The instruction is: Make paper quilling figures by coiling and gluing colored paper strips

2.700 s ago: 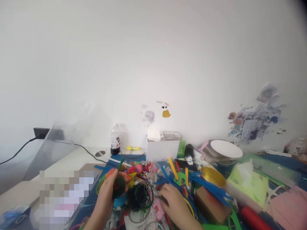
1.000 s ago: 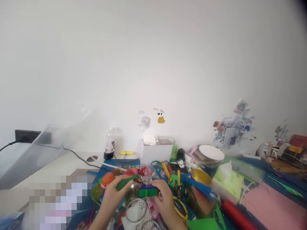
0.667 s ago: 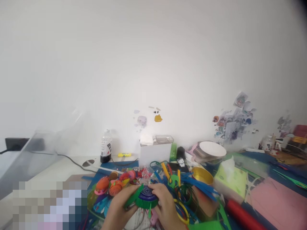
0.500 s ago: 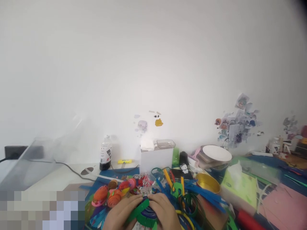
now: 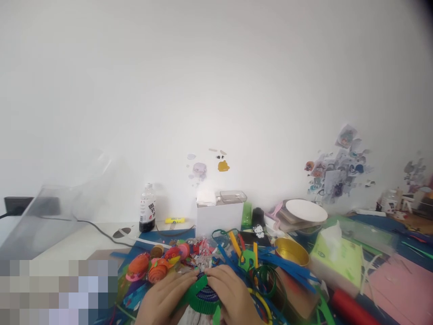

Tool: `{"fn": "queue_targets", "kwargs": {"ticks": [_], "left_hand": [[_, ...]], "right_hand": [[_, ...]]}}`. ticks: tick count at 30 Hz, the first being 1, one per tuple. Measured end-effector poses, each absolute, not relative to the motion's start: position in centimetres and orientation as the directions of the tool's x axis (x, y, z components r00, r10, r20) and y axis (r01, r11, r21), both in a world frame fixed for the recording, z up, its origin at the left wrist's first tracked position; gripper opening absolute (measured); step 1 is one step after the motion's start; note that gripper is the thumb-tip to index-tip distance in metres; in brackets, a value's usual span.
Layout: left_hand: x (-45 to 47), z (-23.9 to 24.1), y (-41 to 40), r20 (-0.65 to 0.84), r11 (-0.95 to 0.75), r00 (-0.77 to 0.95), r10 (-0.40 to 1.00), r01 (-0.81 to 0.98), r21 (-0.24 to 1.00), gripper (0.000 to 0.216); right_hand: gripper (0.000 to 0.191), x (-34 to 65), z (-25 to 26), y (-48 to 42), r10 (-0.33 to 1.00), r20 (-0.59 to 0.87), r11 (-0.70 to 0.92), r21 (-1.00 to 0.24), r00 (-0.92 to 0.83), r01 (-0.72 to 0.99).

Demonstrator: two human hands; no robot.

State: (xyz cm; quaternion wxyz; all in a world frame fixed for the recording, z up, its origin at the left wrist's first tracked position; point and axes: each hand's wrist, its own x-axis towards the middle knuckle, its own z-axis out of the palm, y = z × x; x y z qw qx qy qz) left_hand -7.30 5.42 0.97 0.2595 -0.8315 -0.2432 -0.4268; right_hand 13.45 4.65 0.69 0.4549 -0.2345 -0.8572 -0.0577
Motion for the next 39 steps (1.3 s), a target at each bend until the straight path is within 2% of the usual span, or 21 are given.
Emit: {"fn": "queue_targets", "kwargs": {"ticks": [5, 12, 17, 25, 39], "left_hand": [[-6.9, 0.3, 5.1, 0.822, -0.707, 0.54, 0.179, 0.652, -0.274, 0.029], [-7.1, -0.3, 5.0, 0.838, -0.687, 0.524, 0.15, 0.665, -0.293, 0.026], [-6.5, -0.2, 4.6, 0.885, -0.682, 0.445, 0.134, 0.69, -0.244, 0.024], [-5.9, -0.6, 4.4, 0.911, -0.706, 0.361, 0.2, 0.698, -0.121, 0.028], [-5.2, -1.2, 4.2, 0.925, -0.678, 0.307, 0.225, 0.731, -0.077, 0.028]], "right_hand": [[0.039, 13.8, 0.3, 4.8, 0.357, 0.802, 0.883, -0.123, -0.479, 0.452], [0.042, 13.3, -0.2, 4.4, 0.319, 0.856, 0.868, -0.092, -0.408, 0.487], [0.041, 13.0, -0.9, 4.4, 0.358, 0.862, 0.855, -0.147, -0.36, 0.498], [0.043, 12.5, -1.7, 4.4, 0.393, 0.873, 0.822, -0.194, -0.287, 0.535], [0.041, 12.3, -1.5, 4.4, 0.431, 0.879, 0.803, -0.269, -0.206, 0.532]]}}
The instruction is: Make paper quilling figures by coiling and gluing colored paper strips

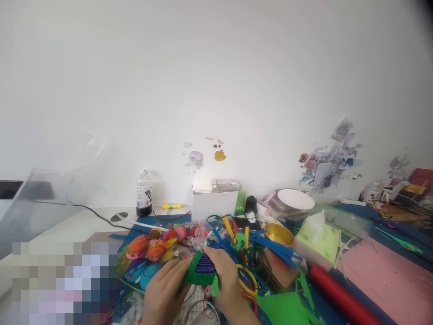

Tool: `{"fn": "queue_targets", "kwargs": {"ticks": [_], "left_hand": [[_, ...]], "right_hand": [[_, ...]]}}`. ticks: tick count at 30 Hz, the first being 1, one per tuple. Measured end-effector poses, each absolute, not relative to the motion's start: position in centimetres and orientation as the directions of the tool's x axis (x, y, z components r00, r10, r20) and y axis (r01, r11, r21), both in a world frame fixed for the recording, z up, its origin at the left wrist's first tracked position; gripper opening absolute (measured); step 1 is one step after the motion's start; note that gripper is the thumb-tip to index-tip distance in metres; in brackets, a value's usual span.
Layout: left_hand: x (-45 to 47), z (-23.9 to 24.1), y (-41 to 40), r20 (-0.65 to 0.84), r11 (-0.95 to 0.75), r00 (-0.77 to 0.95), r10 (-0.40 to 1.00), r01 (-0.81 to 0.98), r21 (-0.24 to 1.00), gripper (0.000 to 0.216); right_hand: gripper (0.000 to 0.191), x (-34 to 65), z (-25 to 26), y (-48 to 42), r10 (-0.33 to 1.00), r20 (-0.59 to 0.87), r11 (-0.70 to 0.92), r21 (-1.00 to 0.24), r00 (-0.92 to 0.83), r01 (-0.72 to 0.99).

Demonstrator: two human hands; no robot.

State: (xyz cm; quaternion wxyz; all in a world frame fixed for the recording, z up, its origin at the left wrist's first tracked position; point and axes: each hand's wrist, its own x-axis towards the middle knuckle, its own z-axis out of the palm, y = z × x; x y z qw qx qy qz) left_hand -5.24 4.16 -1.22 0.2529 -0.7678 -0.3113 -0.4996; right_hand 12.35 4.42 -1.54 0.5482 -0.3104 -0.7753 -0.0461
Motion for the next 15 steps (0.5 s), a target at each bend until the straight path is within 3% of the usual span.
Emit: {"fn": "queue_targets", "kwargs": {"ticks": [7, 10, 12, 15], "left_hand": [[-5.1, -1.2, 4.4, 0.931, -0.707, 0.291, 0.22, 0.706, -0.053, 0.029], [-5.1, -1.6, 4.6, 0.931, -0.716, 0.254, 0.262, 0.698, 0.011, 0.027], [-5.2, -1.9, 4.7, 0.919, -0.705, 0.183, 0.35, 0.697, 0.13, 0.024], [-5.1, -2.1, 5.0, 0.836, -0.634, 0.004, 0.548, 0.655, 0.412, 0.02]], "right_hand": [[0.049, 12.5, -1.5, 4.5, 0.418, 0.873, 0.821, -0.245, -0.252, 0.516], [0.054, 12.5, -1.5, 4.5, 0.453, 0.859, 0.8, -0.274, -0.238, 0.533], [0.057, 12.5, -1.3, 4.5, 0.48, 0.842, 0.786, -0.288, -0.245, 0.548], [0.057, 12.4, -1.3, 4.7, 0.526, 0.82, 0.745, -0.314, -0.228, 0.589]]}}
